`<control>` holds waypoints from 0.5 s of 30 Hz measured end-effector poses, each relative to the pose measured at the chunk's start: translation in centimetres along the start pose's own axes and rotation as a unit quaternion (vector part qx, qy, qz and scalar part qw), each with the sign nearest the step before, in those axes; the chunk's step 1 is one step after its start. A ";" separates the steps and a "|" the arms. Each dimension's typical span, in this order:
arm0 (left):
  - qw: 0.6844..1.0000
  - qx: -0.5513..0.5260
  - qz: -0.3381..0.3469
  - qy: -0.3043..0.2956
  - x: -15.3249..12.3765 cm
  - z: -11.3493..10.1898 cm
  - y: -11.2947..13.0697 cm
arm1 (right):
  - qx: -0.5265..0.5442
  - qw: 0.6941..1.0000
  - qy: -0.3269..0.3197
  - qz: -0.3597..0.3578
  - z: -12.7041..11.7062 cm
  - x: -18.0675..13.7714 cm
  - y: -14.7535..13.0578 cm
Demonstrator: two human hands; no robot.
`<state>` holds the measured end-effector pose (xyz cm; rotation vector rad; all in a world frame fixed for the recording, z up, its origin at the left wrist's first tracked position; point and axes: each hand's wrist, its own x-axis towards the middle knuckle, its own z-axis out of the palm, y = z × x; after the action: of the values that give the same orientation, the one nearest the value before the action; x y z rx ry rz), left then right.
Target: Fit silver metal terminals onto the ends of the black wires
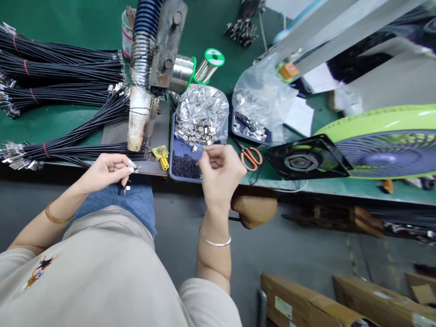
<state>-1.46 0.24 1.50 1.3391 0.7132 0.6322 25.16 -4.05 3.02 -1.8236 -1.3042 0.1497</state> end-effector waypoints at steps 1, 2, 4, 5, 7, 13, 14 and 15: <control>1.000 -0.011 -0.001 0.019 0.2 0.2 -0.1 | 0.057 0.998 -0.019 0.005 0.0 -1.0 -1.0; 0.999 -0.015 0.000 0.040 0.4 0.5 -0.1 | 0.110 0.993 -0.048 0.003 0.1 -2.0 -1.9; 0.997 -0.007 0.010 0.079 0.6 1.1 -0.3 | 0.179 0.979 -0.101 -0.015 0.9 -4.0 -3.3; 0.995 0.002 0.019 0.097 0.7 1.3 -0.4 | 0.181 0.978 -0.100 -0.035 1.5 -4.8 -3.8; 0.992 0.025 0.039 0.118 0.8 1.6 -0.5 | 0.157 0.982 -0.065 -0.082 2.8 -6.0 -4.3; 0.993 0.077 0.020 0.090 0.7 1.7 0.0 | 0.262 0.961 -0.083 0.007 5.6 -7.0 -3.9; 0.993 0.083 0.016 0.084 0.7 1.7 0.0 | 0.289 0.952 -0.097 0.026 5.8 -7.0 -3.8; 0.993 0.090 0.015 0.079 0.7 1.7 0.1 | 0.310 0.944 -0.105 0.038 6.0 -7.0 -3.7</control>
<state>0.28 -0.29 1.65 1.4798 0.8966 0.7166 16.16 -6.12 -0.67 -1.3350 -1.1534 0.7309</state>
